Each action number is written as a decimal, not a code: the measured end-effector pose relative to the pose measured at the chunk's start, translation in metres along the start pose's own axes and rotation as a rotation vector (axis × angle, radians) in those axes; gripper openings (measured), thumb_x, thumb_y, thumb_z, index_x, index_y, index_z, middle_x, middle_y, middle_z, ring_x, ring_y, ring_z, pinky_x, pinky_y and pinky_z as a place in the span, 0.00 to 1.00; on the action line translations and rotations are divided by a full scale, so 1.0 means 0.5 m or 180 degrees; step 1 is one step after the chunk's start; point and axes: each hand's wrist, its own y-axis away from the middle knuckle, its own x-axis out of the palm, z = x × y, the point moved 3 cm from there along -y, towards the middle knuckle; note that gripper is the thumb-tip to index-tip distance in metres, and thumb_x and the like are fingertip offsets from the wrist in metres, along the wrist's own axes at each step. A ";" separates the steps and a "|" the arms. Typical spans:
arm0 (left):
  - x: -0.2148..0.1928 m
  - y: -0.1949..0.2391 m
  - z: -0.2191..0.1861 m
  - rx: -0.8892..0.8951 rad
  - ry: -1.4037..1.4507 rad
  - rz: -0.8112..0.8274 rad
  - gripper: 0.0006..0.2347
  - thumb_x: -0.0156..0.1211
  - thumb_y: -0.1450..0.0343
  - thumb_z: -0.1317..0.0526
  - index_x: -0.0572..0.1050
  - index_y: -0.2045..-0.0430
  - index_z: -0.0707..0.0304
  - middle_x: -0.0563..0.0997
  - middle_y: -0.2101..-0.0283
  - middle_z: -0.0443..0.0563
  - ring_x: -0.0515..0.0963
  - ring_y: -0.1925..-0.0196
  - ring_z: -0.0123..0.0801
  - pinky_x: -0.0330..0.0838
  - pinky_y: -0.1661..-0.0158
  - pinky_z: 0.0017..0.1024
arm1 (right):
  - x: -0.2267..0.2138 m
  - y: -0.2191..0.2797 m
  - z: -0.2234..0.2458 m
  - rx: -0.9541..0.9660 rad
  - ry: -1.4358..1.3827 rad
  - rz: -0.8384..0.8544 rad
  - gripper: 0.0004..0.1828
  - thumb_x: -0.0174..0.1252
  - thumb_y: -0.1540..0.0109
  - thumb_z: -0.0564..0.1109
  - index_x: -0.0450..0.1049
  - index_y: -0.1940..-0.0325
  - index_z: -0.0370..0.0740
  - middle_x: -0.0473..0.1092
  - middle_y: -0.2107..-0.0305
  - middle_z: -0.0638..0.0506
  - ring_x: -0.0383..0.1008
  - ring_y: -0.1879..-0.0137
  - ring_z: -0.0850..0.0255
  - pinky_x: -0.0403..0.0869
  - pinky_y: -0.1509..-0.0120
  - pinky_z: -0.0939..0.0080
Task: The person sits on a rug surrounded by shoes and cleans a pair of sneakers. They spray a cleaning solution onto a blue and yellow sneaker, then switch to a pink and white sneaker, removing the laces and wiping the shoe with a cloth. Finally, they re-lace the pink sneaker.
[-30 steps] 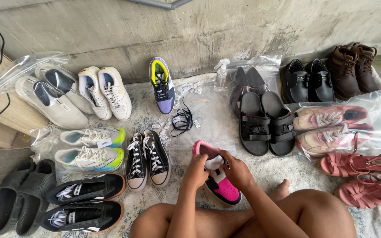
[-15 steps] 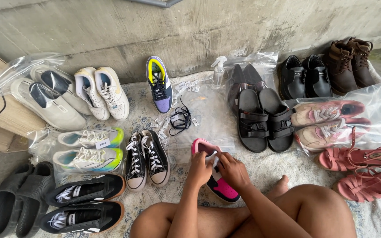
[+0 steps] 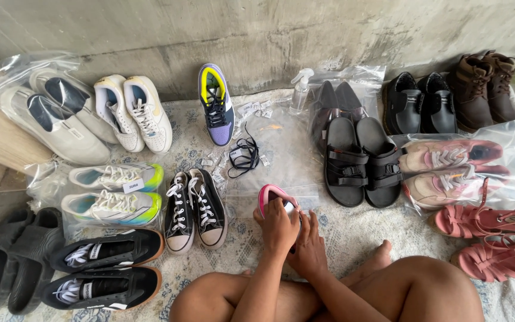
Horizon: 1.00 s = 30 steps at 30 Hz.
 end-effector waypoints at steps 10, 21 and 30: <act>-0.057 -0.038 0.003 -0.0780 0.1074 0.0844 0.11 0.58 0.29 0.48 0.76 0.75 0.51 0.78 0.73 0.40 0.80 0.58 0.34 0.44 0.37 0.46 | 0.012 -0.009 0.006 -0.0014 0.0421 -0.0014 0.66 0.67 0.44 0.68 0.34 0.20 0.37 0.56 0.35 0.33 0.69 0.39 0.40 0.78 0.53 0.46; -0.086 -0.034 0.001 -0.0359 0.0708 0.0387 0.15 0.65 0.38 0.37 0.85 0.73 0.41 0.78 0.54 0.37 0.70 0.39 0.39 0.32 0.35 0.68 | -0.001 0.003 0.013 -0.0159 0.0229 -0.0076 0.62 0.63 0.42 0.68 0.36 0.20 0.37 0.56 0.35 0.35 0.67 0.37 0.41 0.75 0.48 0.46; -0.086 -0.005 0.002 -0.0424 0.0362 0.0898 0.24 0.62 0.36 0.36 0.78 0.55 0.49 0.77 0.46 0.43 0.72 0.38 0.37 0.38 0.34 0.67 | 0.097 0.006 -0.072 -0.0390 0.0567 0.0146 0.68 0.64 0.43 0.70 0.31 0.20 0.31 0.38 0.24 0.33 0.38 0.19 0.40 0.50 0.21 0.43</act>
